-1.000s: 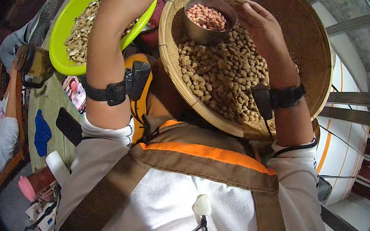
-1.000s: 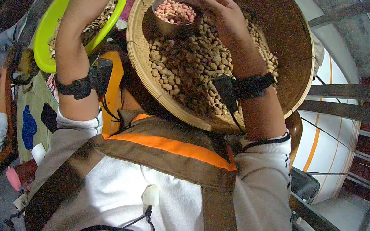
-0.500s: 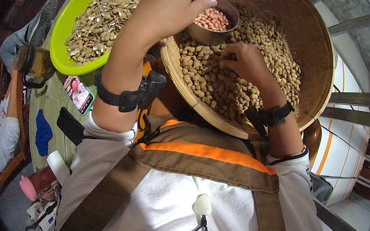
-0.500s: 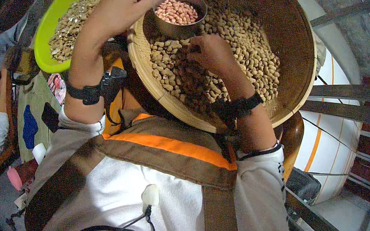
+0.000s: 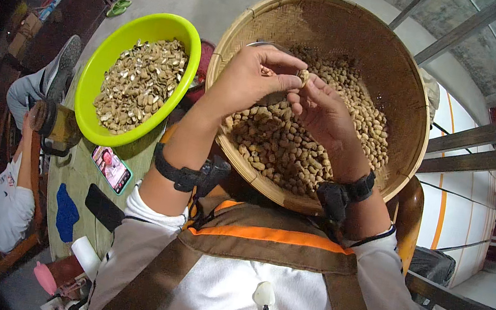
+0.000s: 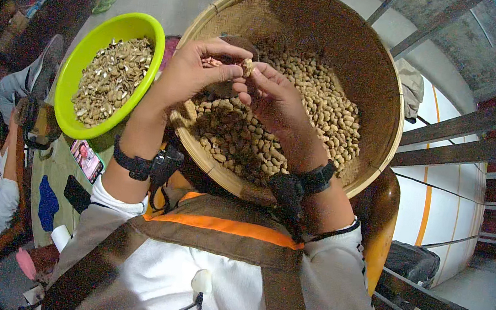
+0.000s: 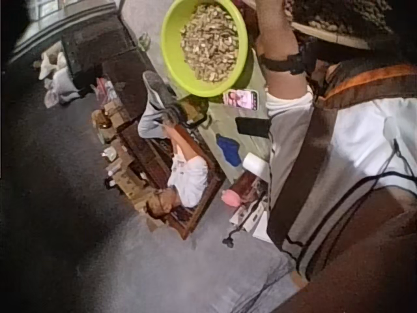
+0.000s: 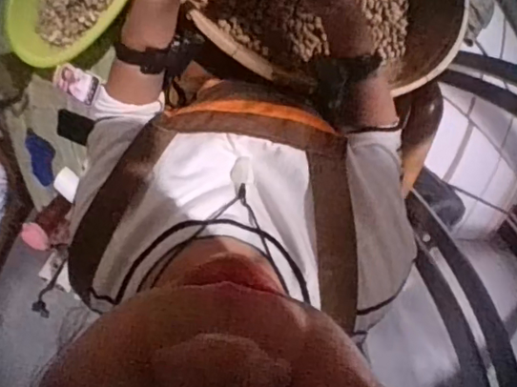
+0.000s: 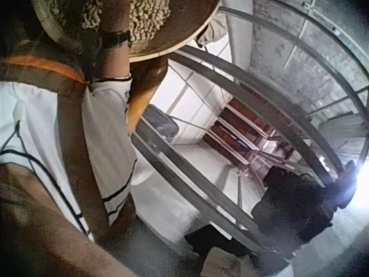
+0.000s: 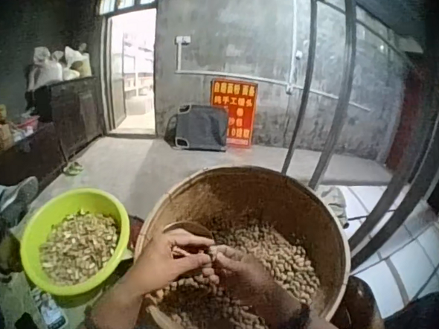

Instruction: The person repeatedly picks peanuts from a large woven basket, cracks the shells by hand, and places the shelled kernels into a small metal bowl while discarding shells into a green basin. The process continues throughout the clip with consistent hand motions.

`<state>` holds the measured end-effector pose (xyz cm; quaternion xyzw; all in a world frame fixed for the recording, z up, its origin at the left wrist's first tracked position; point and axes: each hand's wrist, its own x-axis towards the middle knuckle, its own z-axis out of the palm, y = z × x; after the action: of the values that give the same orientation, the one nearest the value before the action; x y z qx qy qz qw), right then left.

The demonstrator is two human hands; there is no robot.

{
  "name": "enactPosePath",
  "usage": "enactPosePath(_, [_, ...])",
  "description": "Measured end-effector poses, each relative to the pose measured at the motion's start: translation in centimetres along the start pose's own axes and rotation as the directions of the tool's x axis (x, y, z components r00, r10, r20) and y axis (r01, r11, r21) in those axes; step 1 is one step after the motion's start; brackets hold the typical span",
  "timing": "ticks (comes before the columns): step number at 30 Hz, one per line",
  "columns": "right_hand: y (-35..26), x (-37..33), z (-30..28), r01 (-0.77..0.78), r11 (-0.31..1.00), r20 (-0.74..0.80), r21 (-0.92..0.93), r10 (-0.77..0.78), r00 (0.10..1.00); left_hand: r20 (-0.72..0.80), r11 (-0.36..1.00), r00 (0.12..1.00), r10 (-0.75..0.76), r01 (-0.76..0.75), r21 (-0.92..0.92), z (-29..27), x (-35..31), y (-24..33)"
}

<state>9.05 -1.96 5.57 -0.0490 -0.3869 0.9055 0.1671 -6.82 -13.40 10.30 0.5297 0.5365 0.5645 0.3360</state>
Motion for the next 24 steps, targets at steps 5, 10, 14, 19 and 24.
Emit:
enactPosePath(5, [0.3, 0.2, 0.2, 0.019, 1.000, -0.010, -0.023, -0.019, 1.000, -0.011, 0.986, 0.998, -0.054, 0.052, -0.156, 0.9, 0.2, -0.5])
enactPosePath(10, [-0.2, 0.0, 0.7, 0.126, 0.957, -0.200, -0.260, -0.182, 0.963, -0.088, 0.998, 0.996, 0.015, -0.021, -0.067, 1.1, 0.2, -0.9])
enactPosePath(14, [-0.2, -0.1, 1.7, 0.347, 0.704, 0.058, -0.619, -0.400, 0.915, -0.139, 0.987, 0.984, 0.113, -0.096, 0.128, 1.5, 0.2, -1.2])
enactPosePath(19, [0.4, 0.1, 1.6, 0.294, 0.697, -0.043, -0.654, -0.422, 0.906, -0.197, 0.950, 0.960, 0.198, -0.138, 0.281, 2.3, 0.2, -1.7])
enactPosePath(24, [0.8, 0.3, 1.4, 0.279, 0.683, -0.066, -0.675, -0.432, 0.899, -0.244, 0.945, 0.949, 0.199, -0.120, 0.304, 2.8, 0.1, -2.1])
